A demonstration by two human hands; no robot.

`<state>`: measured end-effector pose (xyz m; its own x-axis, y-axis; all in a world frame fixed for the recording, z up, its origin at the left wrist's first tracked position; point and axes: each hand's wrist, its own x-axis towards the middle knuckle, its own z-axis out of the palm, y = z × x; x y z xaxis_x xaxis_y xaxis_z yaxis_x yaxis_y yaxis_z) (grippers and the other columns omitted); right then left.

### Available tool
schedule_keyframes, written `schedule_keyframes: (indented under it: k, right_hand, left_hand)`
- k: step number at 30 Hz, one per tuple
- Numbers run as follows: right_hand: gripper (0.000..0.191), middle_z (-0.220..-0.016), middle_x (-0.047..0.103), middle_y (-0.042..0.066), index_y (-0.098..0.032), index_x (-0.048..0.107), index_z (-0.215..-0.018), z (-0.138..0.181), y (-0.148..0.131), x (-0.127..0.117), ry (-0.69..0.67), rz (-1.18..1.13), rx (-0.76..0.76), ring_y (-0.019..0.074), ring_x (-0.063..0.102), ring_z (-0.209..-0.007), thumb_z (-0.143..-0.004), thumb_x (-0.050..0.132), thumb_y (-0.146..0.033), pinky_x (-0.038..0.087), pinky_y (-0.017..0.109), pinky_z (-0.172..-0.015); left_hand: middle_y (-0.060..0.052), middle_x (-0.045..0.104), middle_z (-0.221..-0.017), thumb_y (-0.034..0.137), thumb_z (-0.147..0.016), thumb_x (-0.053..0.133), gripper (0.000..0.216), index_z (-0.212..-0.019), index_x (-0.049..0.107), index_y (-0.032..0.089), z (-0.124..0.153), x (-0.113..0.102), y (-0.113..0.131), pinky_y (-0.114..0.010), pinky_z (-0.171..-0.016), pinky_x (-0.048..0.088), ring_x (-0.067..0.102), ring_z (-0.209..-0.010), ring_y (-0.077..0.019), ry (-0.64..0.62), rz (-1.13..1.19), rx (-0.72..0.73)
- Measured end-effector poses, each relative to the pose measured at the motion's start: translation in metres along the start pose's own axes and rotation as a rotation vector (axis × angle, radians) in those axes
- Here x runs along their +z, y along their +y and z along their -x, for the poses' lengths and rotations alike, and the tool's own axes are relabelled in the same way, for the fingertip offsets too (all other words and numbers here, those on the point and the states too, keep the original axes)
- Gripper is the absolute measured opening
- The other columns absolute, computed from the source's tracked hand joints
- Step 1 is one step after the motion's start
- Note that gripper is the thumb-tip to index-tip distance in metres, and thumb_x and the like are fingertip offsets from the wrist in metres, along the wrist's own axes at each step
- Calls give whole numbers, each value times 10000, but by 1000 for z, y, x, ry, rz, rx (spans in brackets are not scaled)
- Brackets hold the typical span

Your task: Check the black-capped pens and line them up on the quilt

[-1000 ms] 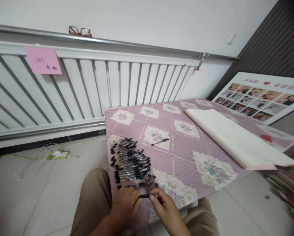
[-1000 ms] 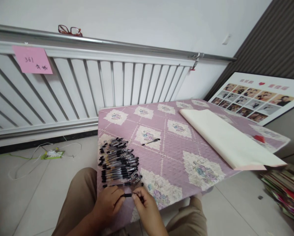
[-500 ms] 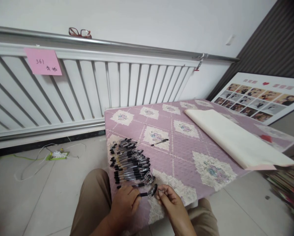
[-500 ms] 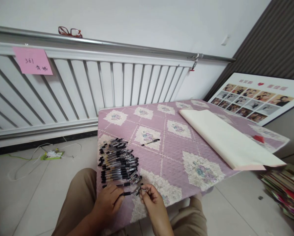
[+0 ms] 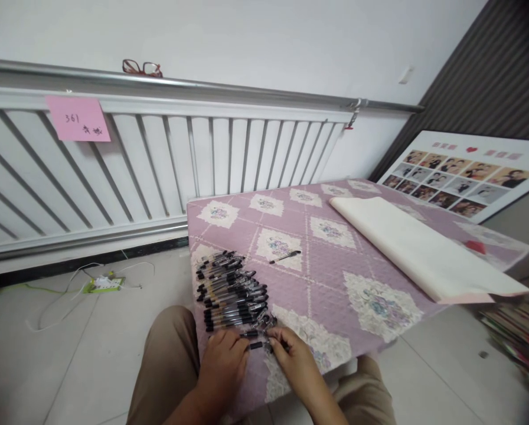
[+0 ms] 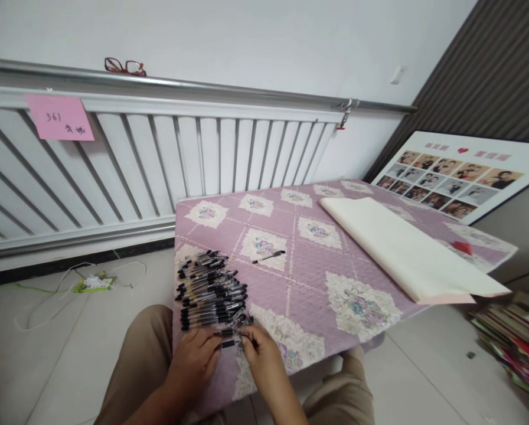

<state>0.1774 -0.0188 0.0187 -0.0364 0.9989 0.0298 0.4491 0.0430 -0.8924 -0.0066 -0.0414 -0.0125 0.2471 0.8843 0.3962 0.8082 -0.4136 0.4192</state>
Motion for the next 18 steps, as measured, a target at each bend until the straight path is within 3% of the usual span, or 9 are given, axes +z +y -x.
schedule_keyframes:
  k: [4,10,14,18]
  right_hand:
    - [285,-848,678,55,-186,652,-975,-6,11,-2,47,83,-36,203,626,-797,-753,503,-285,487,303,-750]
    - [54,-747,604,43,-196,571,-738,7,26,-14,67,368,-112,196,569,-728,-733,517,-196,455,301,-678]
    - [95,-776,588,34,-206,554,-726,14,19,-7,12,522,-210,200,547,-763,-715,553,-112,420,300,-685]
    - [106,-808,592,37,-208,564,-725,9,14,3,51,612,-231,211,541,-789,-717,600,-108,404,308,-697]
  left_hand:
    - [12,630,-896,159,-771,613,188,-905,646,286,-3,2,2,-335,-740,347,523,-852,-199,-3,-82,-79]
    - [25,628,-897,161,-764,650,193,-895,643,302,-2,3,3,-344,-746,314,519,-857,-194,-24,-136,-88]
    - [17,627,-866,155,-779,643,174,-886,646,293,-1,6,0,-343,-739,308,516,-848,-192,-28,-174,-68]
    - [22,618,-860,158,-784,652,167,-884,645,292,-7,7,-3,-332,-735,311,509,-837,-185,-39,-217,-62]
